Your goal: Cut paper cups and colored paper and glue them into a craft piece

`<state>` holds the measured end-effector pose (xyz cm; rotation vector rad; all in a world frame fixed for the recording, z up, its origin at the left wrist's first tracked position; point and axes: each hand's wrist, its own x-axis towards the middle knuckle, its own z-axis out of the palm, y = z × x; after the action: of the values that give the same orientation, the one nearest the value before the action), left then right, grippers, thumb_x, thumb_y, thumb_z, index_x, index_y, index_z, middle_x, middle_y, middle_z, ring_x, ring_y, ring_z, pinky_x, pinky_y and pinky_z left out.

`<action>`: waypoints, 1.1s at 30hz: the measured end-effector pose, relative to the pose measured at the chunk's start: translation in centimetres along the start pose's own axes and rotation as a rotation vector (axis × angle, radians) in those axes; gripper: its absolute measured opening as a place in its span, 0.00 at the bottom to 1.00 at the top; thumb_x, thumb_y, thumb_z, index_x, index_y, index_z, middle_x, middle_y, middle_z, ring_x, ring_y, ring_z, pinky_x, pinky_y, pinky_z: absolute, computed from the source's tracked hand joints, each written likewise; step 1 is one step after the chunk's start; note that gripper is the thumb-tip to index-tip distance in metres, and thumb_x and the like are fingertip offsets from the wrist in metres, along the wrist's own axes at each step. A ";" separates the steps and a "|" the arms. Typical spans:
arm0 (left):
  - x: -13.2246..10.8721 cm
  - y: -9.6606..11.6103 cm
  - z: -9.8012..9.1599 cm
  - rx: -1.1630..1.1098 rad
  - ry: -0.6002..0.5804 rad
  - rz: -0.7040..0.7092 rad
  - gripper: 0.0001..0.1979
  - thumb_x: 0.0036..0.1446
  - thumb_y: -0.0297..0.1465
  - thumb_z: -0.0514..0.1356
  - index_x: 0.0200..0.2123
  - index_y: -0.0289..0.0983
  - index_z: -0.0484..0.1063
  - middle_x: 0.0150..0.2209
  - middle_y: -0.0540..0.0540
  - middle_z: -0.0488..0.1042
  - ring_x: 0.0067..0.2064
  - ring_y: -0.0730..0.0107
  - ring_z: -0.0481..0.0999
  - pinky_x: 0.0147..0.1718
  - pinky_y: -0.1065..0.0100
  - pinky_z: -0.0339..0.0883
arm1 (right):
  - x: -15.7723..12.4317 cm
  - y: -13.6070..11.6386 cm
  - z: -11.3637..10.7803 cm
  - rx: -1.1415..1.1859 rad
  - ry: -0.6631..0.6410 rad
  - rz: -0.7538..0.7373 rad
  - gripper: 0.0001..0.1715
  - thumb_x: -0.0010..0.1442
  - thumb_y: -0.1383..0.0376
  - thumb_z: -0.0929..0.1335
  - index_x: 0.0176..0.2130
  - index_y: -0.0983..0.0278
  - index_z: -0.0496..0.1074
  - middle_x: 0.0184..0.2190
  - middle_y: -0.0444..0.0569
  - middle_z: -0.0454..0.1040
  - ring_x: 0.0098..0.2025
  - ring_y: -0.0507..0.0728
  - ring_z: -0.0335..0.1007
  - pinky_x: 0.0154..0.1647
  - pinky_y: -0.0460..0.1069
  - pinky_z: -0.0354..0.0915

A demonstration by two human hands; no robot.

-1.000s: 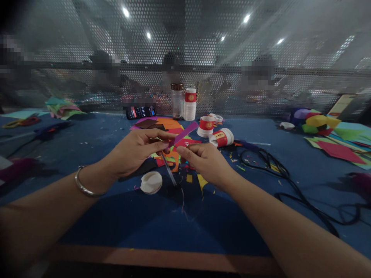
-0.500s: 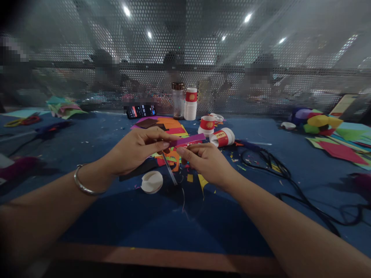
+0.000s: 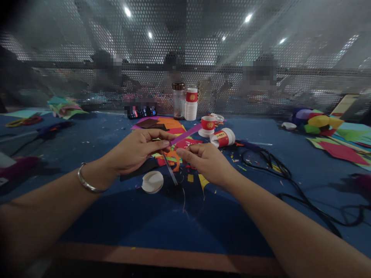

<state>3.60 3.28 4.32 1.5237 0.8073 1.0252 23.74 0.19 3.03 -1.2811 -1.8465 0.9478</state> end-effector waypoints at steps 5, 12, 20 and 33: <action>0.3 -0.1 0.6 -0.280 0.141 -0.193 0.06 0.55 0.17 0.62 0.31 0.31 0.76 0.28 0.50 0.76 0.29 0.78 0.74 0.36 0.72 0.69 | 0.0 -0.1 0.0 0.056 0.060 -0.002 0.33 0.54 0.38 0.69 0.23 0.62 0.61 0.17 0.35 0.49 0.20 0.46 0.41 0.19 0.46 0.41; -0.4 0.0 2.1 -0.326 0.055 -0.266 0.07 0.54 0.16 0.59 0.29 0.31 0.73 0.26 0.50 0.74 0.26 0.78 0.74 0.32 0.72 0.69 | 0.3 0.3 0.4 0.062 0.205 -0.087 0.24 0.52 0.47 0.74 0.29 0.64 0.71 0.24 0.42 0.65 0.26 0.49 0.55 0.24 0.47 0.52; -0.9 0.1 2.6 -0.275 0.029 -0.233 0.06 0.54 0.17 0.60 0.29 0.33 0.70 0.25 0.52 0.72 0.24 0.78 0.74 0.30 0.71 0.69 | 0.3 0.3 0.7 0.098 0.215 -0.161 0.12 0.54 0.57 0.73 0.31 0.64 0.76 0.30 0.48 0.75 0.31 0.53 0.66 0.30 0.49 0.62; -0.5 0.0 2.2 -0.429 0.003 -0.427 0.10 0.55 0.17 0.57 0.26 0.31 0.74 0.25 0.48 0.75 0.25 0.78 0.73 0.25 0.77 0.64 | -0.1 -0.4 1.0 0.101 0.216 -0.199 0.07 0.51 0.63 0.71 0.27 0.65 0.73 0.23 0.43 0.68 0.26 0.49 0.59 0.25 0.46 0.58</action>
<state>5.43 1.99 4.11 0.9343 0.8085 0.8142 22.72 -0.16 2.86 -1.0712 -1.6997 0.7547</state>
